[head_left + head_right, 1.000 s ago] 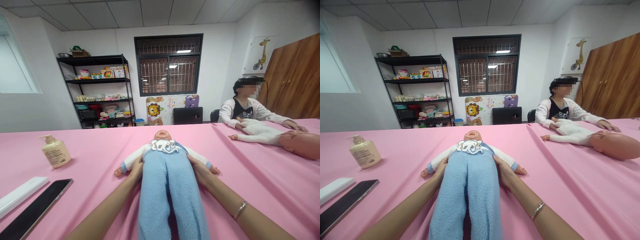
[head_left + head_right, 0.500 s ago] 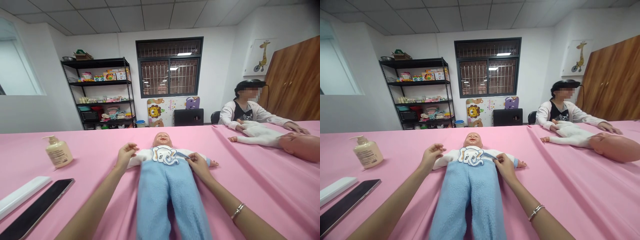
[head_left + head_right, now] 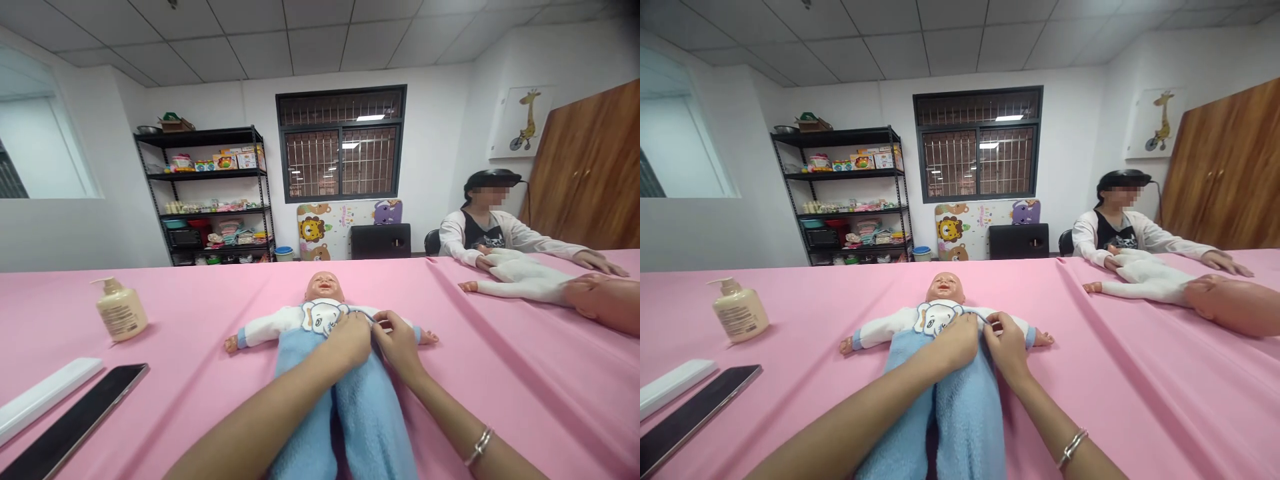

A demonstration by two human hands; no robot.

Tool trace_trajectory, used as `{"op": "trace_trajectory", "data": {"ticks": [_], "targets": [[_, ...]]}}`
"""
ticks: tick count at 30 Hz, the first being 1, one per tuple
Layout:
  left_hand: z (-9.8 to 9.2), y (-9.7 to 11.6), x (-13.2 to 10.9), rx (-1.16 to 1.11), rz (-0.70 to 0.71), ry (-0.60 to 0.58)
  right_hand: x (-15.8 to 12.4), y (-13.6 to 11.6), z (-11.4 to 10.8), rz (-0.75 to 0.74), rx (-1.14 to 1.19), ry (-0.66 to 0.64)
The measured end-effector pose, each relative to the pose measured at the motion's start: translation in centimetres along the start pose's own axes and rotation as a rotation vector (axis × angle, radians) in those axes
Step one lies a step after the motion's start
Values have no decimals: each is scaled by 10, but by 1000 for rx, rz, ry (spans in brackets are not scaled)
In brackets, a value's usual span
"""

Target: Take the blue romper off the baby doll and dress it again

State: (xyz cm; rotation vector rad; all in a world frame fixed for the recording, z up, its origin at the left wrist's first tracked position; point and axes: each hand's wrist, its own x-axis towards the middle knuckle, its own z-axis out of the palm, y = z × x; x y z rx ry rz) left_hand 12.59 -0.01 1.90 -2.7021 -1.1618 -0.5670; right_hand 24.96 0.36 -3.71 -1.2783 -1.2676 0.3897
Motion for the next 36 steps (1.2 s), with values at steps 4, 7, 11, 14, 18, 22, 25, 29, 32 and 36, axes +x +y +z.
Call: {"op": "trace_trajectory", "data": {"ticks": [4, 7, 11, 14, 18, 22, 25, 29, 32, 36], "targets": [[17, -6, -5, 94, -38, 225, -9, -1, 12, 279, 177, -24], [17, -10, -15, -18, -43, 360, -11, 10, 18, 620, 460, -157], [12, -11, -20, -71, -30, 387, 0, 28, 9, 710, 714, -132], [10, -9, -21, -40, -23, 373, 14, 38, -6, 706, 776, 12], [9, -7, -21, 21, -6, 403, 21, 35, -21, 487, 591, 100], [7, -7, -23, 48, 69, 451, 12, 12, -19, 121, 102, 133], [3, -8, -25, 25, 185, 526, 2, -4, -13, -134, -147, 18], [-1, -9, -26, -9, 258, 621, -3, -9, -10, -256, -291, -66], [-2, -10, -25, -20, 277, 626, -4, -9, -11, -319, -290, -130], [-3, -9, -25, 20, 228, 577, -10, -19, -9, -414, -174, -189]]}}
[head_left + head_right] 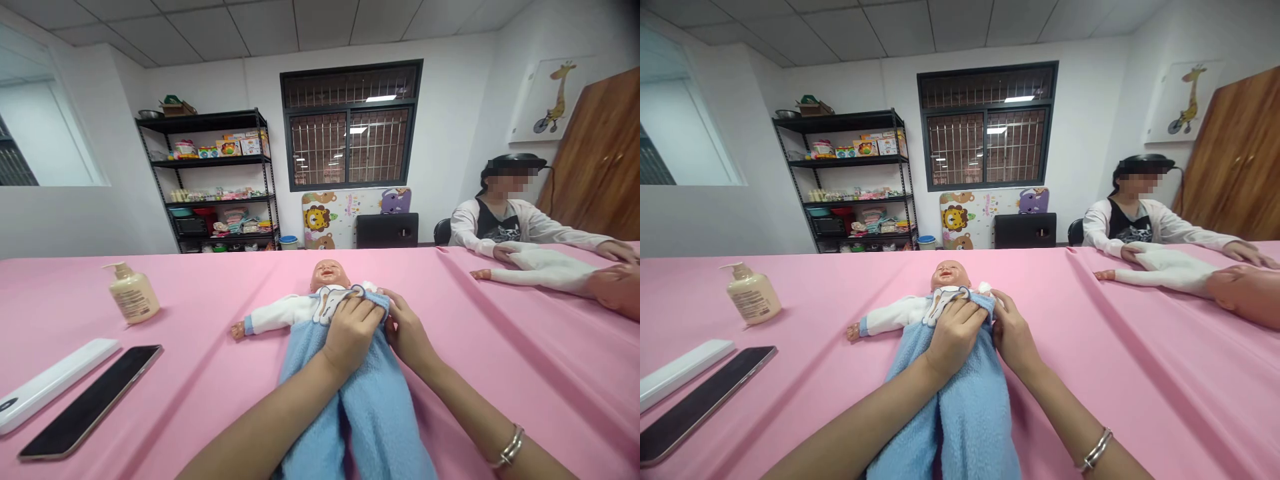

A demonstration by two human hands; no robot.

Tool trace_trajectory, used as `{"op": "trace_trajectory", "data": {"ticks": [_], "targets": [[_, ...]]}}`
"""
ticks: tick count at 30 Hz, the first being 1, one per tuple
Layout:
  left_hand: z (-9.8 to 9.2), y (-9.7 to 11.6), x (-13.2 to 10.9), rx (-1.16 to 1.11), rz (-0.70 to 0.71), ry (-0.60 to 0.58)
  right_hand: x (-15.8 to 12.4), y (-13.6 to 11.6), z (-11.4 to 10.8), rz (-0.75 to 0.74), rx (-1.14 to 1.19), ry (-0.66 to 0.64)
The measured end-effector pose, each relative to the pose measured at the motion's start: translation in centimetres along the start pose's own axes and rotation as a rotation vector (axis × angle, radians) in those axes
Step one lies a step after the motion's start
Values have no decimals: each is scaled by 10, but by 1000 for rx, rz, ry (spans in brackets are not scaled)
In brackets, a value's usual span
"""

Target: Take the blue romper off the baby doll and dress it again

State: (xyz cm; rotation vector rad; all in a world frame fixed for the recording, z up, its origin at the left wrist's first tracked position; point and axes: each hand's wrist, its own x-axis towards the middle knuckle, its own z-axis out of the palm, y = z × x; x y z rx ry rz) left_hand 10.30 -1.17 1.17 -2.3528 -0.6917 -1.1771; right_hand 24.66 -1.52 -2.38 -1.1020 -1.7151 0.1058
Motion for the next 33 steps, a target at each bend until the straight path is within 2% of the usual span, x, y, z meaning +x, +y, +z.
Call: {"op": "trace_trajectory", "data": {"ticks": [3, 6, 10, 13, 15, 20, 24, 29, 31, 33], "targets": [[-1, 1, 0, 91, -62, -30, 0, -13, 0, -38, 47, -14], [-1, 2, 1, 181, -145, -72, 0, -18, -1, 16, 54, 29], [0, 6, 2, 213, -250, -244, 1, -11, -1, 126, 27, 94], [0, 8, 3, 174, -335, -381, 0, -6, 0, 133, -7, 82], [-1, 7, 3, 151, -357, -423, 0, -5, 1, 135, 2, 78], [-2, 1, 2, 86, -305, -369, 1, 0, 1, 251, 97, 119], [1, -2, 1, -34, -354, -321, 4, 8, -3, 391, 236, 100], [5, -5, 1, -245, -460, -313, 9, 8, -6, 527, 478, 132], [5, -8, 1, -366, -459, -307, 11, 8, -8, 598, 566, 136], [4, -11, 0, -514, -451, -254, 12, 8, -9, 667, 668, 111]]}}
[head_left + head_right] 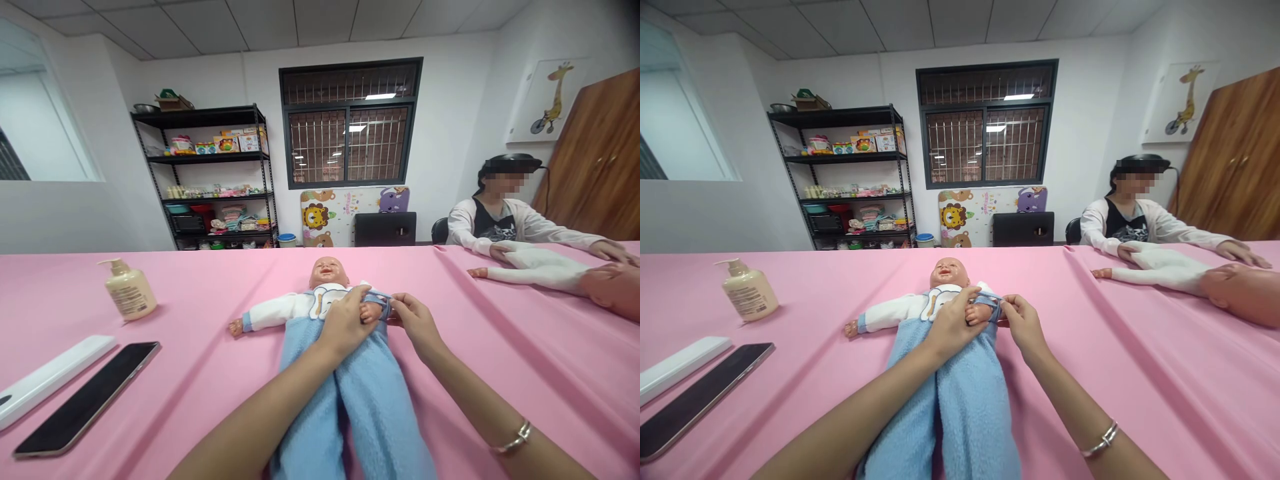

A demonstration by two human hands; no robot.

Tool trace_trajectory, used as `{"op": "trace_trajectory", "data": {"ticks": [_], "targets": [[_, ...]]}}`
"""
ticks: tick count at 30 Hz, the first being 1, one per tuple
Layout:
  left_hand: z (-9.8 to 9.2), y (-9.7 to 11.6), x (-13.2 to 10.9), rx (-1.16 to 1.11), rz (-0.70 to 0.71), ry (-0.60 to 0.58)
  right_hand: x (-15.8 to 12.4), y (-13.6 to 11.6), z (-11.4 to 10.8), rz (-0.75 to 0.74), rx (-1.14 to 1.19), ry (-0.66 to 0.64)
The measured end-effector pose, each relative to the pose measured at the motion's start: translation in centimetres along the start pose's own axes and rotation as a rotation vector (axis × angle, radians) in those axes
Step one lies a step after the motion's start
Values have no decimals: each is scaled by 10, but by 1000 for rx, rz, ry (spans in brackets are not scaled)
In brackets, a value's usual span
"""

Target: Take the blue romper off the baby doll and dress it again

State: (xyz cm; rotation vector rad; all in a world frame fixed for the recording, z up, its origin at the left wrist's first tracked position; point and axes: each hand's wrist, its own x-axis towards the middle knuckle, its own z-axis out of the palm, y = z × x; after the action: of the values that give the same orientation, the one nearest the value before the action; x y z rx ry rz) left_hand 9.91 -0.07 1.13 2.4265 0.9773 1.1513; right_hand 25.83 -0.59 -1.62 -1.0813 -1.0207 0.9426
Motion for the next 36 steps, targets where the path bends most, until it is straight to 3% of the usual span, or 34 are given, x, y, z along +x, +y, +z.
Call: {"op": "trace_trajectory", "data": {"ticks": [4, 9, 12, 15, 18, 22, 26, 31, 36], "targets": [[-2, -2, 0, -173, 33, 57, 2, 1, -3, 147, 173, -143], [4, 1, -1, 188, 104, 28, 2, -1, -6, 175, 163, -240], [6, 3, -2, 278, 143, 6, 3, -2, -9, 10, -9, -192], [6, 4, -4, 313, 260, -16, 7, 3, -13, -259, -340, -34], [5, 4, -5, 338, 391, -43, 20, 13, -13, -343, -561, 45], [5, 2, -5, 346, 468, -67, 52, 18, -5, -345, -653, -31], [5, 1, -5, 341, 543, -100, 87, 4, 11, -416, -836, -142], [4, 3, -6, 430, 681, -156, 108, -13, 40, -383, -978, -162], [5, 5, -8, 465, 725, -157, 105, -7, 51, -169, -806, -71]]}}
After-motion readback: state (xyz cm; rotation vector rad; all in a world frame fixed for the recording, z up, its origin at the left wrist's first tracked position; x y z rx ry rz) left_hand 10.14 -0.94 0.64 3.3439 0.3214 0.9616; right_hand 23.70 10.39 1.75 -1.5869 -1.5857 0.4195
